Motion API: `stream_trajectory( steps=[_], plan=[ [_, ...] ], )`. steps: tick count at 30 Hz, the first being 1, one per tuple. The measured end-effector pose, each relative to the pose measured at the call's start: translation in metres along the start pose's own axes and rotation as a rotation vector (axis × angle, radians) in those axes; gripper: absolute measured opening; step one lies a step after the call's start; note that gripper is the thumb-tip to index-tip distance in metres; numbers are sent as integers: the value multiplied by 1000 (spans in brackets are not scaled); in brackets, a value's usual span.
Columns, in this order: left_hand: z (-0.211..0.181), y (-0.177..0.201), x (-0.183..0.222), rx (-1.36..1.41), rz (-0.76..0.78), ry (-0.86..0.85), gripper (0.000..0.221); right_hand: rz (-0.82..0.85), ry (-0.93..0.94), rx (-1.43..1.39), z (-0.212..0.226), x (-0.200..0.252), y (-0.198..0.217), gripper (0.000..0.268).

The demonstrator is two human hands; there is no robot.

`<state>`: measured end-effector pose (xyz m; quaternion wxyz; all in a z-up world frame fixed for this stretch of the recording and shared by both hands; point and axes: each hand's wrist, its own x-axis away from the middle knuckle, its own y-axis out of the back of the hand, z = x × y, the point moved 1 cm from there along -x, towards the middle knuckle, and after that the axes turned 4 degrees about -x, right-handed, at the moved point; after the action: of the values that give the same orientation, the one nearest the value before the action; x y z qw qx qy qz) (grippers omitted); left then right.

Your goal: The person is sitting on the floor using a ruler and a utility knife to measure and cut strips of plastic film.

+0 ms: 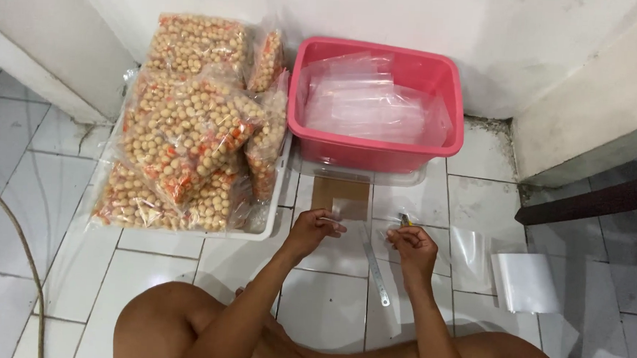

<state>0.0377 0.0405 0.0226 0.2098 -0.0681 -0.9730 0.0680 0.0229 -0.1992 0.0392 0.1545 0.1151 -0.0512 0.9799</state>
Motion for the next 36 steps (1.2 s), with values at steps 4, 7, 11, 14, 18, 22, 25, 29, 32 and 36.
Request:
stream_trajectory(
  steps=[4, 7, 11, 14, 18, 22, 25, 29, 32, 36],
  plan=[
    [0, 2, -2, 21, -19, 5, 19, 5, -4, 0, -9, -7, 3, 22],
    [8, 6, -6, 14, -45, -6, 17, -8, 4, -2, -8, -7, 2, 21],
    [6, 7, -2, 13, -90, -23, 21, 10, 12, 11, -11, -9, 6, 22],
    [12, 11, -9, 1, -99, -31, 19, 14, 26, -1, -16, -12, 7, 24],
    [17, 13, -13, -38, -109, -50, 20, 20, 29, -3, -15, -10, 7, 24],
    [24, 18, -21, -128, -142, -73, 18, 24, 37, 25, -14, -10, 7, 22],
    [24, 22, -18, -248, -194, -112, 15, 8, 44, 5, -16, -12, 11, 19],
    [8, 29, -10, -384, -281, -118, 14, -11, 72, -11, -12, -14, 12, 17],
    [0, 29, -5, -506, -358, -117, 15, 9, 66, -19, -14, -10, 12, 17],
    [-1, 30, -6, -407, -380, -55, 37, 26, 31, -30, -16, -6, 8, 18]
  ],
)
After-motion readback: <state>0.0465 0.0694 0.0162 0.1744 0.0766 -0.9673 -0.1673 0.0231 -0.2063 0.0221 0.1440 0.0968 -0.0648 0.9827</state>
